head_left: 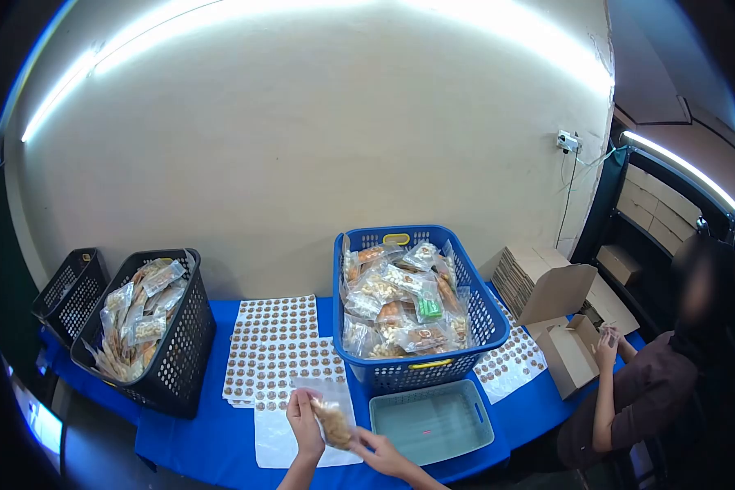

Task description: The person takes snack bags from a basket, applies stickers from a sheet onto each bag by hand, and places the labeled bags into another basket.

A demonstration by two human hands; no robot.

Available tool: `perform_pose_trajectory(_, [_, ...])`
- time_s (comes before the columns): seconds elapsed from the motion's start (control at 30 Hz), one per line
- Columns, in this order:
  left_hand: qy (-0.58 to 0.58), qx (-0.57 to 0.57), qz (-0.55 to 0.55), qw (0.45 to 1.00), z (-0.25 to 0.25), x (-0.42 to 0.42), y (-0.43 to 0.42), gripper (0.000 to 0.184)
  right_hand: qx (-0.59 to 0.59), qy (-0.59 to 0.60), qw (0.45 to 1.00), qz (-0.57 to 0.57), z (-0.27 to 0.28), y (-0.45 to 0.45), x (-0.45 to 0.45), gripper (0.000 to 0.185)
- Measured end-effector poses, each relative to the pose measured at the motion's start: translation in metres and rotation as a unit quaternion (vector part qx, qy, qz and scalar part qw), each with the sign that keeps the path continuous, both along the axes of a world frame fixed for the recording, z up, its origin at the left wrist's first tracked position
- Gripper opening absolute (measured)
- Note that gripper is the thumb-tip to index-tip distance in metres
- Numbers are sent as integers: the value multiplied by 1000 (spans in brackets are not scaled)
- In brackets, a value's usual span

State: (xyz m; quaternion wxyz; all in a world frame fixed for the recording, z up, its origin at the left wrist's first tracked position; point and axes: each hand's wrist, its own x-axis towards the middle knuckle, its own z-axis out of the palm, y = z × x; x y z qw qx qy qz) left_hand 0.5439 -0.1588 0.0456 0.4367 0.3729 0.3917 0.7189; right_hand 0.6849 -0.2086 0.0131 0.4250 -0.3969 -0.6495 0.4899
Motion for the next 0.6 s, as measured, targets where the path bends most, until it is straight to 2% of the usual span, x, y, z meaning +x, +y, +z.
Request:
perform_pose_trajectory(0.07, [50,-7,-7,999,1,10,-7,20,-20,50,992,-115,-6,1,0,28])
perform_pose_trajectory(0.1, [75,-8,-10,997,7,14,-10,25,2,32,987,-156,1,3,0,27])
perform_pose_trajectory(0.13, [108,1,-31,994,-10,12,-10,44,25,13,980,-196,7,5,2,27])
perform_pose_trajectory(0.17, [189,-3,-6,982,-26,13,-16,52,49,-5,971,-235,11,7,4,26])
perform_pose_trajectory(0.2, [242,7,-20,970,-29,15,-24,55,38,-2,972,-230,10,9,5,29])
perform_pose_trajectory(0.23, [294,17,-35,955,-31,17,-30,57,80,-42,973,-211,10,9,3,31])
perform_pose_trajectory(0.27, [213,30,-128,968,-37,19,-31,60,121,-81,971,-191,11,8,1,33])
perform_pose_trajectory(0.3, [127,22,-174,976,-39,22,-32,61,160,-121,965,-170,12,6,-2,35])
perform_pose_trajectory(0.33, [113,16,-161,980,-42,20,-30,60,179,-181,958,-133,18,1,-5,44])
perform_pose_trajectory(0.47, [38,-33,-150,987,-23,-5,-21,49,217,-161,962,-37,13,8,-8,52])
perform_pose_trajectory(0.57, [-63,-119,-226,965,-36,-25,-18,39,17,-32,990,-134,16,7,-8,45])
perform_pose_trajectory(0.6, [-111,-106,-248,957,-27,-23,-22,35,14,13,987,-161,8,8,-13,31])
